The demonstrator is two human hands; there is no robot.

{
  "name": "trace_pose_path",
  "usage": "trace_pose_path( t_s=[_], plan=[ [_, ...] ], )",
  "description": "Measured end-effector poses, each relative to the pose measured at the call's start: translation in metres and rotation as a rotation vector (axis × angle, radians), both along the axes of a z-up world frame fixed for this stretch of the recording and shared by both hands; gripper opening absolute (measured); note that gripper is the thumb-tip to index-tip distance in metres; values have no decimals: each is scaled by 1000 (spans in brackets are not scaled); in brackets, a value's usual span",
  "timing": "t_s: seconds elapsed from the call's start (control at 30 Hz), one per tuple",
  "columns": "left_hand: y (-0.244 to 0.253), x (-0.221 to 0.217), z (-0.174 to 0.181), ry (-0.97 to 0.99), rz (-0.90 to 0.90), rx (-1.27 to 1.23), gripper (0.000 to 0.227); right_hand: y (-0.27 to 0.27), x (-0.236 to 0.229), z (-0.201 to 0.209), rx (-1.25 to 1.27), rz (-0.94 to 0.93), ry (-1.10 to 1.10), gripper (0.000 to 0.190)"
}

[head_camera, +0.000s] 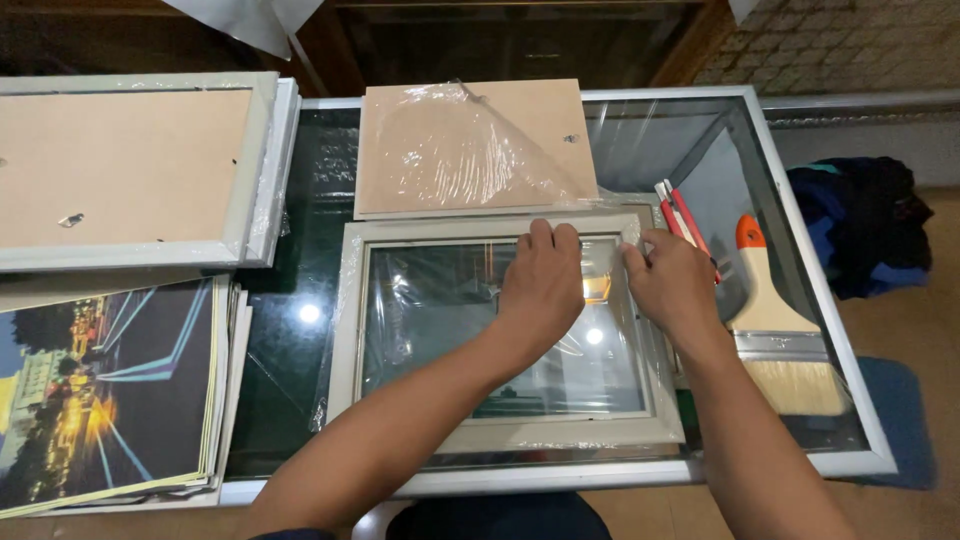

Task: The person is cleaning the glass of a picture frame using a blue cloth at a workbench.

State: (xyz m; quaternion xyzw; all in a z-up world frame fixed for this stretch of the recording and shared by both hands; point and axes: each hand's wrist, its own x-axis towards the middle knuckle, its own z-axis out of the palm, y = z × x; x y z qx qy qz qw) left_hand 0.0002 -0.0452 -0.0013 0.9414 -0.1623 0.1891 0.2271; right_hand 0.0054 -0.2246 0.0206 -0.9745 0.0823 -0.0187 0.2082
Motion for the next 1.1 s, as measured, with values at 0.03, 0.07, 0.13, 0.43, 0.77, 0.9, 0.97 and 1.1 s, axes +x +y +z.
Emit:
trace_pose_path(
  t_s=[0.03, 0.07, 0.13, 0.43, 0.77, 0.9, 0.97, 1.1],
  plan=[
    [-4, -1, 3, -3, -1, -1, 11, 1, -1, 3, -1, -1, -3, 46],
    [-7, -2, 7, -36, -24, -3, 11, 2, -3, 6, -7, 4, -8, 45],
    [-15, -2, 4, -66, -53, -8, 12, 1, -3, 4, -16, 1, -10, 44],
    [-17, 31, -8, -195, -206, 65, 20, 2, -2, 8, -7, 13, -20, 36],
    [4, 1, 9, 1, -507, 42, 22, 1, 5, 10, 76, -108, 95, 41],
    [12, -21, 9, 23, -603, 25, 22, 13, -1, 19, 14, -102, 129, 43],
    [15, -34, 17, 8, -632, 35, 21, 12, -1, 10, -27, -103, 134, 43],
    [20, -48, 28, -2, -741, 24, 21, 25, -8, 17, -97, -88, 103, 42]
  ],
)
